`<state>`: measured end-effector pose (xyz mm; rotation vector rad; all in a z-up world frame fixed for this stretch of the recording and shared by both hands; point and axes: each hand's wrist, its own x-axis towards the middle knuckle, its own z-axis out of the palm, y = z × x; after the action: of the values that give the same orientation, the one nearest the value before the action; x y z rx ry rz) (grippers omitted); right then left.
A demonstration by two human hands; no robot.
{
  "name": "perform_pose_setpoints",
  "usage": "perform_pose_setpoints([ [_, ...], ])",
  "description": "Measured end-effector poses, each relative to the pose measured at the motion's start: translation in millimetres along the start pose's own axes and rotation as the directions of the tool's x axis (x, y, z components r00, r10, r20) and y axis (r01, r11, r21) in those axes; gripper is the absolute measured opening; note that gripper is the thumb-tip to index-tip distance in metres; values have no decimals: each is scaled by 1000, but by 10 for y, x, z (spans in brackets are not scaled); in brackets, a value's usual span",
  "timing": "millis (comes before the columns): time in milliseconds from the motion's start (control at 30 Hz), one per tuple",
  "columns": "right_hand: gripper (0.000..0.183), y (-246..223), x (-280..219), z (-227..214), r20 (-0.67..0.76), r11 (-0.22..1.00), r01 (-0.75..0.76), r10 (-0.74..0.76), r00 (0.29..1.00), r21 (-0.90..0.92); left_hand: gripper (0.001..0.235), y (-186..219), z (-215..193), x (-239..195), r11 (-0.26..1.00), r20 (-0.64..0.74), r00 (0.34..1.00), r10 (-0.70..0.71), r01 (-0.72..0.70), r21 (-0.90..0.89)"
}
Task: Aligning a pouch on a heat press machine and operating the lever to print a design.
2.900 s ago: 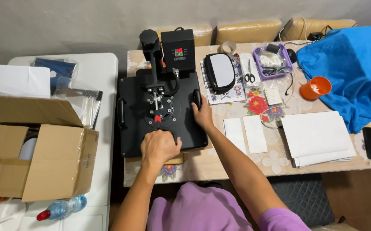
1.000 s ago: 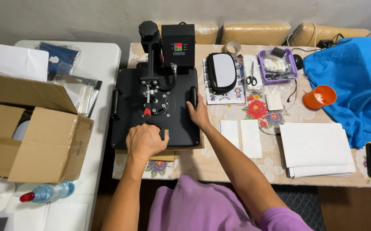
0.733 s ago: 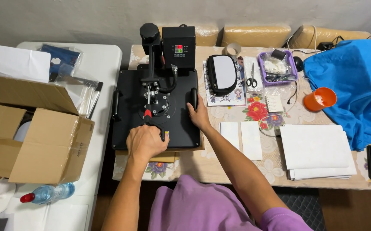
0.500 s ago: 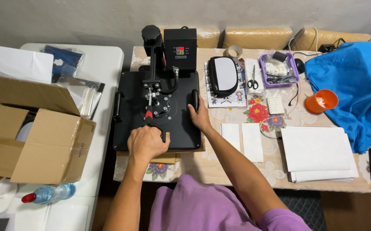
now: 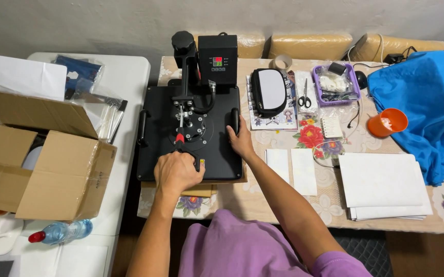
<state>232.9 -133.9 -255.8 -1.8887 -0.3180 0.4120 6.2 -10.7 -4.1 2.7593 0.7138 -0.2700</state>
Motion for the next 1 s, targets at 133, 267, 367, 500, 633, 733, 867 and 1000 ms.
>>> perform_pose_setpoints([
  [133,74,-117,-64,-32,1,1000,-3,3,1000,9,43,10,-1,-1,1000,3,1000,-7,7,-3],
  [267,74,-139,-55,-35,-1,1000,6,-6,1000,12,43,2,-7,7,1000,12,1000,-5,5,16],
  [367,74,-130,-58,-25,-1,1000,6,-6,1000,12,43,0,4,12,1000,17,1000,-10,10,12],
  [500,74,-96,-53,-15,-1,1000,4,-4,1000,0,43,0,-5,-3,1000,15,1000,-5,5,2],
  [633,74,-170,-85,-36,3,1000,2,-2,1000,3,42,10,-17,-10,1000,16,1000,-2,2,7],
  [733,73,-173,-82,-29,1,1000,5,-5,1000,3,43,1,-26,-15,1000,14,1000,6,-6,9],
  [867,73,-119,-63,-33,-4,1000,12,-12,1000,0,43,9,-31,-11,1000,22,1000,8,-8,3],
  [1000,73,-166,-84,-30,-4,1000,6,-6,1000,5,43,4,-28,-11,1000,19,1000,11,-11,-5],
])
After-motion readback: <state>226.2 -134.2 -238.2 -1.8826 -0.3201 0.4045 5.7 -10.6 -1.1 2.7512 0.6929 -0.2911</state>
